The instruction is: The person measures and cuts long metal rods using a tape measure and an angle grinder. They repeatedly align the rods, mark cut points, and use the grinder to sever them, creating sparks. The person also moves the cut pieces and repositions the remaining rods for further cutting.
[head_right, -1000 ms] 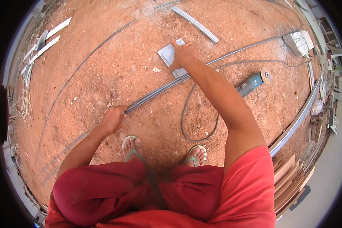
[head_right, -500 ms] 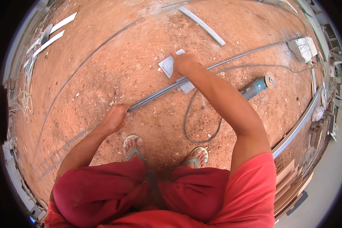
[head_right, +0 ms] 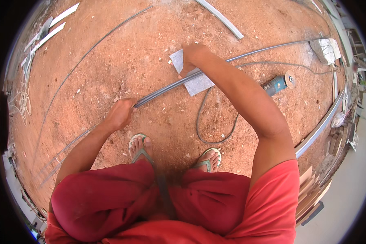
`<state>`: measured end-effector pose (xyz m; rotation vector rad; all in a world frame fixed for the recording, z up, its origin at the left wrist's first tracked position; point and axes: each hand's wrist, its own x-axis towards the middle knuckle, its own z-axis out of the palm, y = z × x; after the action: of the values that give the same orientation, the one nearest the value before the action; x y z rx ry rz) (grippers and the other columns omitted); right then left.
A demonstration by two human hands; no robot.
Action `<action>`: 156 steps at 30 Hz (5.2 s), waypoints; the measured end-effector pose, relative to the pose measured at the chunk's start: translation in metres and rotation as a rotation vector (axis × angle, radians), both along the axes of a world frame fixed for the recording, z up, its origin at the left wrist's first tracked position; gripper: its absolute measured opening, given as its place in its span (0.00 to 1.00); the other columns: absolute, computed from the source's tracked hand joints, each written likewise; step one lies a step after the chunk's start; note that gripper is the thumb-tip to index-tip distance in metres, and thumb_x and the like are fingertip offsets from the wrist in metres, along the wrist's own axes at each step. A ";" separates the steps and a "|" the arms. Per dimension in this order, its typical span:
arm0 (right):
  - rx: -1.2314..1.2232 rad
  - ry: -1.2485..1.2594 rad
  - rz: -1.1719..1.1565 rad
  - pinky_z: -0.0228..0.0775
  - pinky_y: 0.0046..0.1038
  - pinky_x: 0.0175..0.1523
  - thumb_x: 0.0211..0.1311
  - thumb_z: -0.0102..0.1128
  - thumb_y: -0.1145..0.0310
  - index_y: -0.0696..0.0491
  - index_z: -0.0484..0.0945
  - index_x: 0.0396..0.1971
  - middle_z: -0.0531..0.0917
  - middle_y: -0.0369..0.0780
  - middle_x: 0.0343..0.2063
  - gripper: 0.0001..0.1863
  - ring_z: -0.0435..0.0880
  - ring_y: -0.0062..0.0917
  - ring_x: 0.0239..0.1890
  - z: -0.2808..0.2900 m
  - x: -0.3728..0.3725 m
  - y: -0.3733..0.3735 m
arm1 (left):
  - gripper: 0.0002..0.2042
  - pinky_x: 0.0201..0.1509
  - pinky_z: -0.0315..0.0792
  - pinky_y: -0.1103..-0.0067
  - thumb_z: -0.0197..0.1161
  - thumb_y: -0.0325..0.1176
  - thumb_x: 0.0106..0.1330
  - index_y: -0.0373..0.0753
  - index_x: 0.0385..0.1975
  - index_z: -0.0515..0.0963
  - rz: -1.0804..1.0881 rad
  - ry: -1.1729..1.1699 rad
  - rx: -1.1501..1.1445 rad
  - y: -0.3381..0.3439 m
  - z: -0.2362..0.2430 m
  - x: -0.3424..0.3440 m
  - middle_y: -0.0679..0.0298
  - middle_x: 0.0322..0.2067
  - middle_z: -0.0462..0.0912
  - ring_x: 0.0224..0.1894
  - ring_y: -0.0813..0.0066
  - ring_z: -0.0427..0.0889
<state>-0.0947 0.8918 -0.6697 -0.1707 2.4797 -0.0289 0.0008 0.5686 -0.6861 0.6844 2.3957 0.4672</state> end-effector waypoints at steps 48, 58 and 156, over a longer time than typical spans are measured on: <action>-0.161 0.911 -0.984 0.72 0.44 0.35 0.68 0.66 0.51 0.60 0.74 0.36 0.82 0.52 0.25 0.24 0.81 0.47 0.27 -0.037 0.207 0.226 | 0.06 0.43 0.71 0.54 0.61 0.24 0.65 0.32 0.40 0.74 0.007 -0.017 0.019 0.009 -0.001 -0.008 0.39 0.33 0.79 0.40 0.34 0.79; -0.511 0.642 -1.768 0.81 0.39 0.43 0.48 0.77 0.36 0.70 0.77 0.52 0.84 0.52 0.45 0.49 0.87 0.40 0.45 -0.079 0.210 0.258 | 0.11 0.37 0.73 0.65 0.71 0.30 0.62 0.29 0.34 0.78 -0.077 -0.151 -0.170 0.021 0.036 -0.056 0.47 0.28 0.80 0.32 0.57 0.82; -0.282 0.359 -0.768 0.78 0.42 0.54 0.48 0.73 0.55 0.68 0.69 0.62 0.84 0.58 0.45 0.45 0.86 0.46 0.47 0.072 0.189 0.138 | 0.16 0.44 0.71 0.56 0.55 0.41 0.75 0.30 0.36 0.76 0.223 0.239 0.360 0.039 -0.042 -0.001 0.43 0.36 0.78 0.41 0.41 0.80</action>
<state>0.0940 1.0298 -0.5981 0.7222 2.7281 -0.7240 -0.0004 0.6073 -0.7278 0.6569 2.6558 0.9768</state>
